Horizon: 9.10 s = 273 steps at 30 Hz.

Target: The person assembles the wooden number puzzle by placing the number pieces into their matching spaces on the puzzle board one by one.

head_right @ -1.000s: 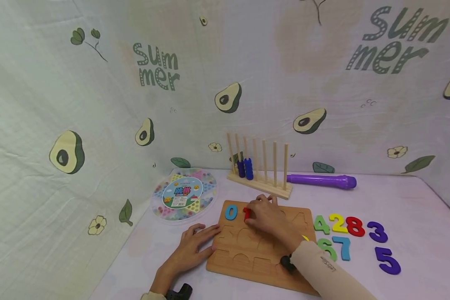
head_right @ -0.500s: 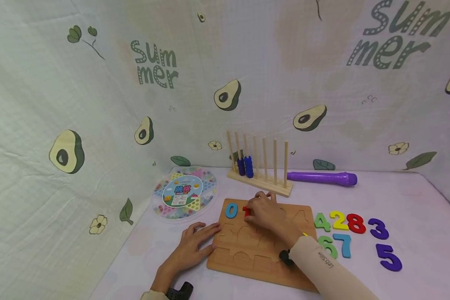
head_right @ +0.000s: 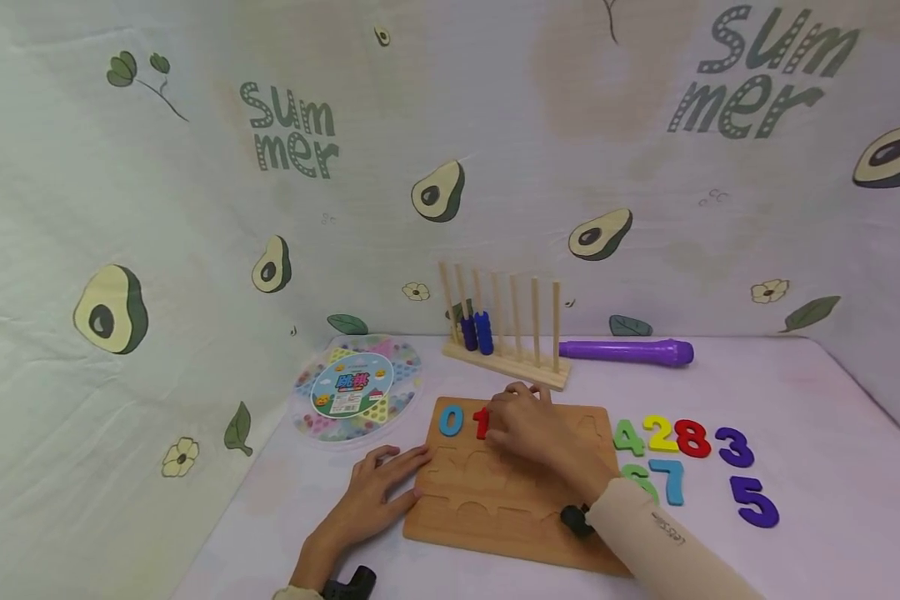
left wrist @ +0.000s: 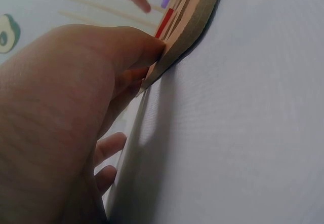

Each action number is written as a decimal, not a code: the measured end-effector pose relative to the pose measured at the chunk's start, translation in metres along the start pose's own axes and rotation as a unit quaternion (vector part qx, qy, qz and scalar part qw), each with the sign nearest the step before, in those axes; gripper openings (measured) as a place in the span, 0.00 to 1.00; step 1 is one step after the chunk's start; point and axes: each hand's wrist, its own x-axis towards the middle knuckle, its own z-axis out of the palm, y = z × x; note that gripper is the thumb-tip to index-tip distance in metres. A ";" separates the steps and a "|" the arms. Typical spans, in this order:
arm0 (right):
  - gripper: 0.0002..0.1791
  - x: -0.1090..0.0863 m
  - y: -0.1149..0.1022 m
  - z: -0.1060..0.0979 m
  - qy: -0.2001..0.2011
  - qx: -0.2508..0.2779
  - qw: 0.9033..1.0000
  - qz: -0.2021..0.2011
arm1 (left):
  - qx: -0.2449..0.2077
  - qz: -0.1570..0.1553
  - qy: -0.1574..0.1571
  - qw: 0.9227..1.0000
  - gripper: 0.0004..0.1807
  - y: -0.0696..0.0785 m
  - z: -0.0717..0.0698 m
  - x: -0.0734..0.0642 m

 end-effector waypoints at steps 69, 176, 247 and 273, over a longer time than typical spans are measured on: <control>0.22 -0.138 0.099 -0.068 0.027 -0.035 0.992 0.119 | -0.011 0.014 0.014 1.000 0.28 -0.001 0.001 -0.003; 0.26 -0.101 0.072 -0.085 0.044 -0.040 0.996 0.073 | 0.002 -0.012 -0.005 1.000 0.28 -0.002 0.004 -0.003; 0.23 -0.047 0.039 -0.050 0.032 -0.014 0.999 0.008 | 0.006 -0.006 -0.004 1.000 0.28 -0.004 0.004 0.001; 0.19 -0.029 0.030 -0.032 0.011 0.000 1.000 0.002 | 0.001 -0.009 -0.005 1.000 0.28 -0.001 0.001 0.002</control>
